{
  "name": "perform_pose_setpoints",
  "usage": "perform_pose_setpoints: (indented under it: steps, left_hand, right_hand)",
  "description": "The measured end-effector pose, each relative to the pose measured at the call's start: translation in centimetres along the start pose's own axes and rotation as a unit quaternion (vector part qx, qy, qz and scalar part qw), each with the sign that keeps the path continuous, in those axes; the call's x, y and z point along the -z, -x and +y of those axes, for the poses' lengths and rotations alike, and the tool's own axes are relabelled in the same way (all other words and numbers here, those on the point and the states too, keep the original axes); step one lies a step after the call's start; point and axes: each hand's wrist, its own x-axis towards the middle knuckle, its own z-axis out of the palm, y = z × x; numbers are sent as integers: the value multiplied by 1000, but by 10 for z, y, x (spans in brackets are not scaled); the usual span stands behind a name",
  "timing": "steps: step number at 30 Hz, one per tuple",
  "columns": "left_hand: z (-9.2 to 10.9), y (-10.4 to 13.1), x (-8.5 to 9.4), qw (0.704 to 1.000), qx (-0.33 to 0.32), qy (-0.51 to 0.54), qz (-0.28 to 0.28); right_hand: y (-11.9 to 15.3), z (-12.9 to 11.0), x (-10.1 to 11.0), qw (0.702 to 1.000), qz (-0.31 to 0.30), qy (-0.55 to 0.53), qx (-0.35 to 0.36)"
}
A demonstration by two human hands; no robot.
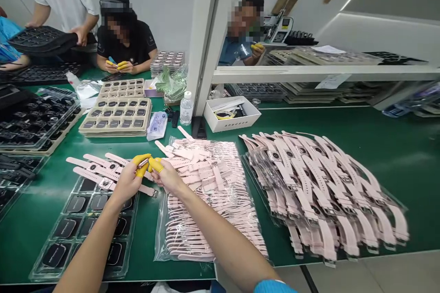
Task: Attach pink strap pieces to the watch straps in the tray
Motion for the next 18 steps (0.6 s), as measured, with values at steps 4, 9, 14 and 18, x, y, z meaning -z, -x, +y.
perform_pose_setpoints:
  steps: [4,9,14,18]
  left_hand:
    - [-1,0,-1,1000,0,-8,-1]
    - [-2,2,-1,999,-32,-15,-40]
    - [-1,4,-1,995,-63,-40,-59]
    - [0,5,0,994,-73,-56,-62]
  right_hand:
    - [2,2,-1,999,-36,14,7]
    - [3,7,0,998,-53,14,18]
    - [4,4,5,998,-64,1,-21]
    - [5,0,6,999,-38,-5,-32]
